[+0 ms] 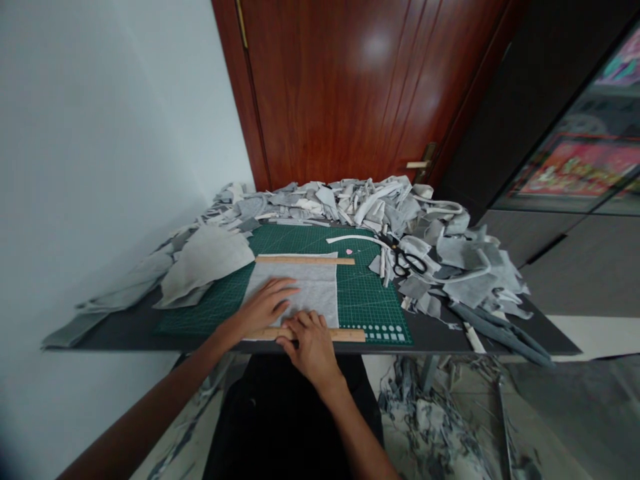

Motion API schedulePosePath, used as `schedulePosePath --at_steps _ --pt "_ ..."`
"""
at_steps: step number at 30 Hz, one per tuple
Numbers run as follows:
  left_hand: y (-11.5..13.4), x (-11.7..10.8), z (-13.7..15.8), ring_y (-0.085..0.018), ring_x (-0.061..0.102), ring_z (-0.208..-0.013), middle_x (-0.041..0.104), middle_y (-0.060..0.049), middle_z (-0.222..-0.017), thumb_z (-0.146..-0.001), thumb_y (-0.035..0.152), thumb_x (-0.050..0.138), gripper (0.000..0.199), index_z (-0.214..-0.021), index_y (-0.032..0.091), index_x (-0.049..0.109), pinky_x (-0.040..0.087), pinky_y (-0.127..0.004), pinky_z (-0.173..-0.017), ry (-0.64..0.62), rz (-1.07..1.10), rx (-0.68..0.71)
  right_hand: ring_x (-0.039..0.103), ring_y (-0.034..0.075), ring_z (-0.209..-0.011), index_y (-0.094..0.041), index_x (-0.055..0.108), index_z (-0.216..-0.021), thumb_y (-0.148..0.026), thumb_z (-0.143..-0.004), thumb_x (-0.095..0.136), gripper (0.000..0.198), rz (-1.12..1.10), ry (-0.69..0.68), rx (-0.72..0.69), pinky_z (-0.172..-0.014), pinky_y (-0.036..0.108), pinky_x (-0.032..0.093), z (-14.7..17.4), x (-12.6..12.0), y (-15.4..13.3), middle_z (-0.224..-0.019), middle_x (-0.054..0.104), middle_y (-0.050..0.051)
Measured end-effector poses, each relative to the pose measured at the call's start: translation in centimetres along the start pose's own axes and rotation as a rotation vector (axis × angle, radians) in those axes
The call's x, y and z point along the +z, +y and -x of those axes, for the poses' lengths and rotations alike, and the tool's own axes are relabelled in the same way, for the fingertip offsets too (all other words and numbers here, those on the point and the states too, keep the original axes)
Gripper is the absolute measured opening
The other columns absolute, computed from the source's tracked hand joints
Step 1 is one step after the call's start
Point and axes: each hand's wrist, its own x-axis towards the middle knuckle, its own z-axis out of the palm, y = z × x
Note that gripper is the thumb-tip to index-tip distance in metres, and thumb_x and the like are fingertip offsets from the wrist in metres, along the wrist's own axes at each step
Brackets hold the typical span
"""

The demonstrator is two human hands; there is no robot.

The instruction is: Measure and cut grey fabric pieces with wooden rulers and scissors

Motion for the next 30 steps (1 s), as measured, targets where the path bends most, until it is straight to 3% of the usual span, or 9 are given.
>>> schedulePosePath --at_steps 6,18,22,26,30 --pt "1.2 0.6 1.8 -0.026 0.05 -0.142 0.058 -0.012 -0.148 -0.104 0.02 0.045 0.037 -0.132 0.018 0.068 0.042 -0.048 -0.123 0.122 0.037 -0.093 0.057 0.026 -0.103 -0.025 0.071 -0.111 -0.039 -0.098 0.07 0.02 0.021 -0.001 0.003 -0.088 0.041 0.041 0.0 0.0 0.0 -0.109 0.069 0.005" --pt "1.8 0.2 1.7 -0.026 0.051 -0.141 0.059 -0.01 -0.148 -0.102 0.019 0.046 0.039 -0.136 0.022 0.065 0.043 -0.048 -0.123 0.077 0.031 -0.136 0.058 0.027 -0.103 -0.025 0.071 -0.111 -0.041 -0.099 0.068 0.02 0.027 -0.005 0.018 -0.089 0.043 0.043 0.1 -0.1 -0.2 -0.11 0.069 0.008" --pt "1.6 0.4 1.7 -0.026 0.05 -0.142 0.058 -0.01 -0.149 -0.1 0.016 0.046 0.04 -0.136 0.022 0.065 0.042 -0.048 -0.124 0.072 0.022 -0.134 0.059 0.026 -0.104 -0.024 0.073 -0.112 -0.038 -0.102 0.063 0.019 -0.038 -0.067 -0.008 -0.091 0.041 0.044 -0.2 -0.9 0.0 -0.109 0.069 0.007" --pt "1.5 0.7 1.7 -0.027 0.051 -0.141 0.059 -0.012 -0.147 -0.099 0.014 0.047 0.041 -0.136 0.019 0.064 0.042 -0.05 -0.123 0.075 0.016 -0.122 0.061 0.023 -0.104 -0.021 0.073 -0.112 -0.028 -0.103 0.062 0.016 -0.078 -0.089 -0.084 -0.093 0.038 0.046 -3.1 -3.5 1.1 -0.108 0.072 0.007" --pt "1.7 0.7 1.6 -0.027 0.051 -0.14 0.059 -0.011 -0.147 -0.1 0.015 0.047 0.042 -0.139 0.02 0.062 0.042 -0.05 -0.124 0.095 0.016 -0.124 0.064 0.019 -0.098 -0.019 0.074 -0.104 -0.026 -0.105 0.055 0.02 -0.159 0.077 -0.154 -0.093 0.033 0.047 -10.1 -5.8 2.5 -0.103 0.074 0.006"
